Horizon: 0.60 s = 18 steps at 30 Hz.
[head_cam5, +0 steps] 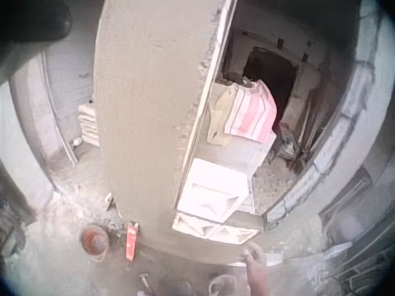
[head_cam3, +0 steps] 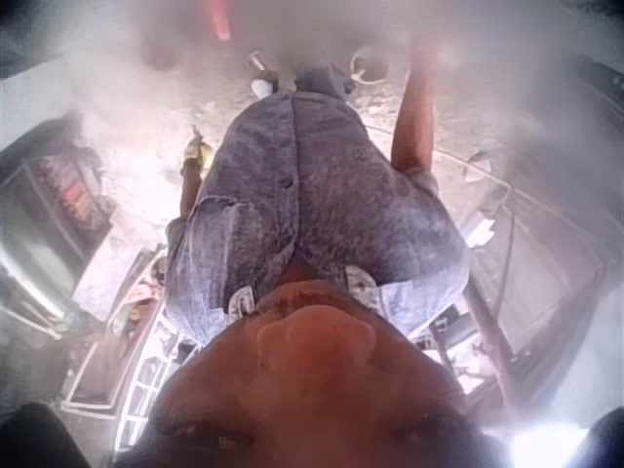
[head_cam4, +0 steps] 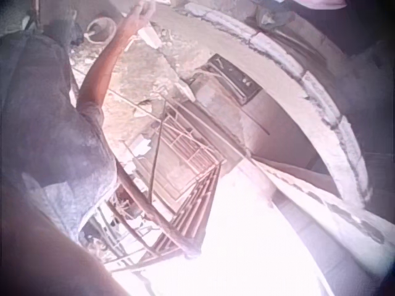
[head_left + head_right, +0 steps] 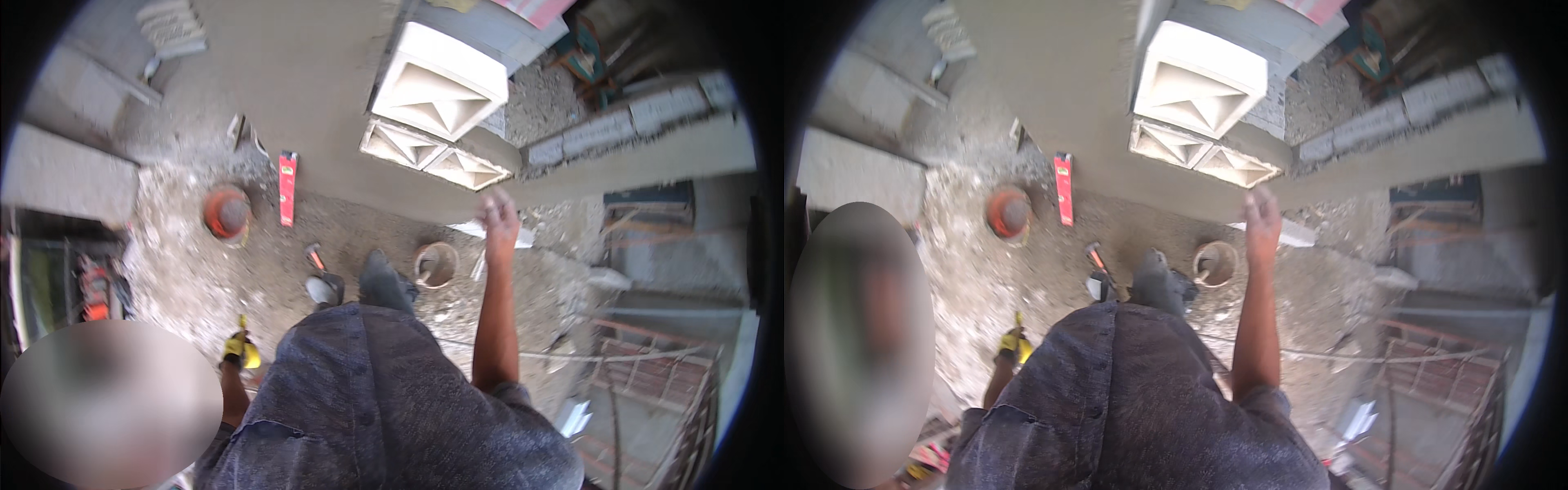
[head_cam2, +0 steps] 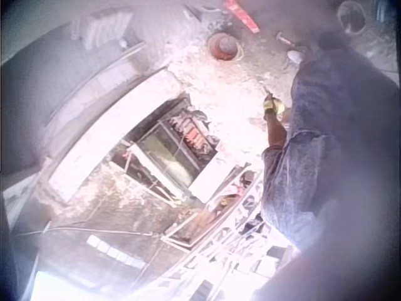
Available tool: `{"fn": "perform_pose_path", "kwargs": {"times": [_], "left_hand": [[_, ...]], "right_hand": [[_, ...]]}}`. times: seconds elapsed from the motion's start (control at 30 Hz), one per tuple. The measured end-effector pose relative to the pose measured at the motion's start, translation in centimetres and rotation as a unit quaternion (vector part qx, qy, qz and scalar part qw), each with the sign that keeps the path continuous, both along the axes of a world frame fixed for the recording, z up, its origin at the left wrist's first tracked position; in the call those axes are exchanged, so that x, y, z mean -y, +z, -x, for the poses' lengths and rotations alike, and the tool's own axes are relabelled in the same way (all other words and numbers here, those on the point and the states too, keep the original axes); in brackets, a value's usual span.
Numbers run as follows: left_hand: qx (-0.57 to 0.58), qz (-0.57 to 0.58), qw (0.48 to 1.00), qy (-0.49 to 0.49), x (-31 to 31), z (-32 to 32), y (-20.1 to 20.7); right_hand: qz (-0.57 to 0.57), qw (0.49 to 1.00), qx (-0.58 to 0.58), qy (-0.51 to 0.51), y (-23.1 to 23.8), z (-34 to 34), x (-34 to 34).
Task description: The person measures a white decorative tile with a tape measure and checks its level with a spirit level. They then apply mortar to the wall using a trowel and place the tile into the prepared spot, adjusting it for alignment.
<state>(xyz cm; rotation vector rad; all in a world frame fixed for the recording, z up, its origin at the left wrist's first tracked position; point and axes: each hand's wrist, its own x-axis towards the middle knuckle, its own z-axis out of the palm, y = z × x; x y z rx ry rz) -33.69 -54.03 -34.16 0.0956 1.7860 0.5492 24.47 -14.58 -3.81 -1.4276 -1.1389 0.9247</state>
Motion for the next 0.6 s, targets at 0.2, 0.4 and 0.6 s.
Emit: {"fn": "perform_pose_path", "kwargs": {"times": [0.2, 0.4, 0.6], "left_hand": [[0.052, -0.145, 0.986, 0.063, -15.1, -5.6, 7.2], [-0.092, -0.423, 0.883, -0.184, -34.1, -16.3, 24.0], [-0.313, -0.659, 0.651, -0.212, -45.8, -25.0, 37.2]], "right_hand": [[-0.089, 0.992, 0.034, 0.078, 7.4, 1.4, -6.0], [-0.091, 0.97, 0.119, 0.192, 8.5, -0.1, -13.8], [-0.117, 0.952, 0.059, 0.278, 8.3, -0.1, -18.1]]}}
